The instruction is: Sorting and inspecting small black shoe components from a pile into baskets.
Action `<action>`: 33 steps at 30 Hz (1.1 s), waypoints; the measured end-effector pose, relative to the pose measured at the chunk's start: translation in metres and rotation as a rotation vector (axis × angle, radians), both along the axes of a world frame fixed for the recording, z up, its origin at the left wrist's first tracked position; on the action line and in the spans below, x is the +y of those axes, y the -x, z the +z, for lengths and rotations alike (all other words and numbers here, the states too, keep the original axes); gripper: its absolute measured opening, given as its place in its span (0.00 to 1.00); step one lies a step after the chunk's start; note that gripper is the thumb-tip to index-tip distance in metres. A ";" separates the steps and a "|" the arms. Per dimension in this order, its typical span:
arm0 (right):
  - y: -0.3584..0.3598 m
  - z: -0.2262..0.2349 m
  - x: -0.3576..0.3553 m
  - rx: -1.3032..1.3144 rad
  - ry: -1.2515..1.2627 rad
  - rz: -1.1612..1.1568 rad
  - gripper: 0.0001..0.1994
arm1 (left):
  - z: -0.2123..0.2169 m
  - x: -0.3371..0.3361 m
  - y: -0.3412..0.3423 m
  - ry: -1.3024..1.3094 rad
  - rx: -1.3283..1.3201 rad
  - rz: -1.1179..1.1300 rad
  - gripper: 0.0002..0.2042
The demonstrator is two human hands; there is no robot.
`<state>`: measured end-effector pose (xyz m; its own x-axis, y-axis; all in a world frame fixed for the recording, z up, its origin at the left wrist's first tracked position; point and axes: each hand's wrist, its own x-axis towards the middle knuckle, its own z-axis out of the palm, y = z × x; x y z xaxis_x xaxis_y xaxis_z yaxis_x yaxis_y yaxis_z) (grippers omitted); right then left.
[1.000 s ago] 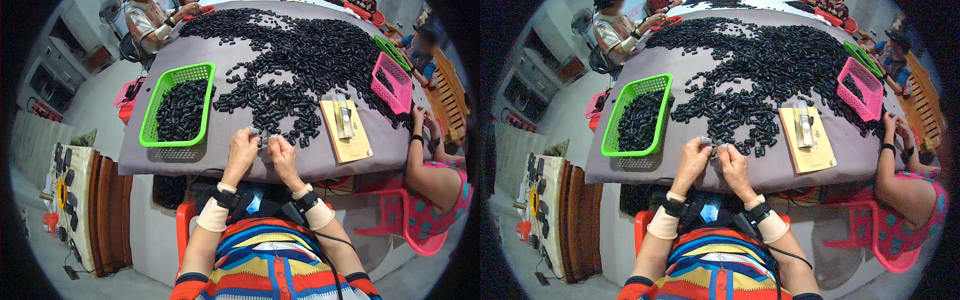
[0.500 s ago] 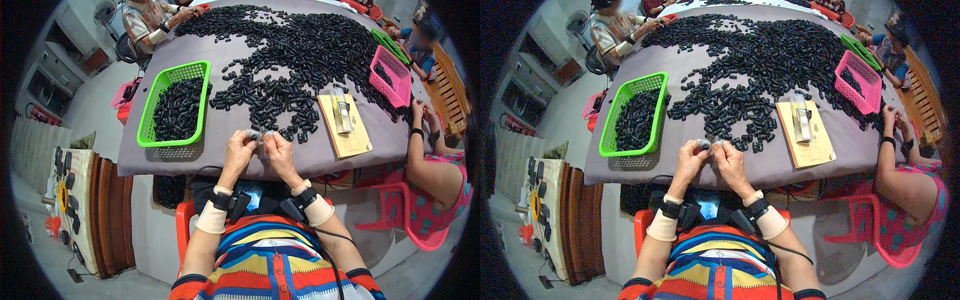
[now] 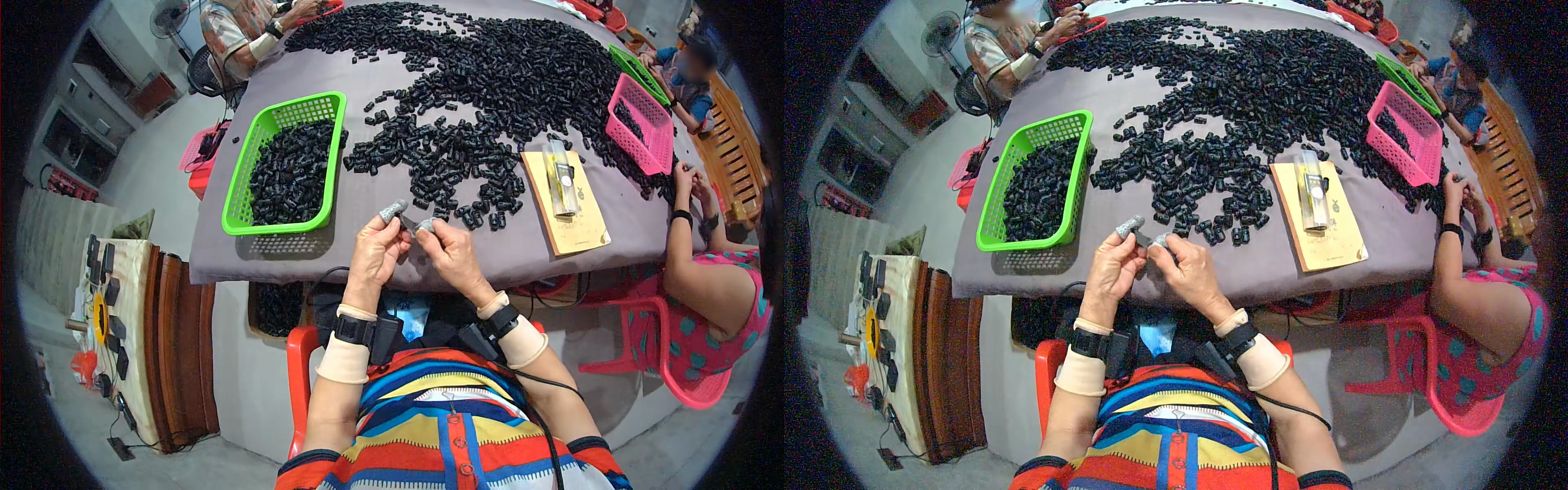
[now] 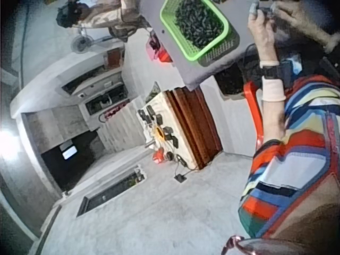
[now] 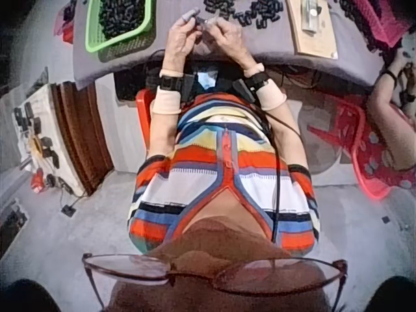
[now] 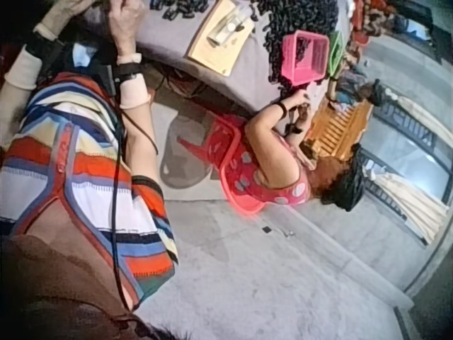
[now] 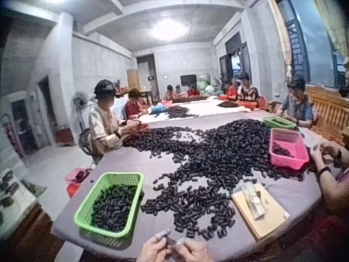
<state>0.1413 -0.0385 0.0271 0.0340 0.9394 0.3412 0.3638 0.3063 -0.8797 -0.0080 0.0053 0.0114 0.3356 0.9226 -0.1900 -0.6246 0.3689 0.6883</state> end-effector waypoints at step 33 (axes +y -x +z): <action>0.007 -0.002 -0.001 -0.167 -0.124 -0.068 0.12 | -0.005 0.002 0.004 -0.015 0.040 -0.100 0.13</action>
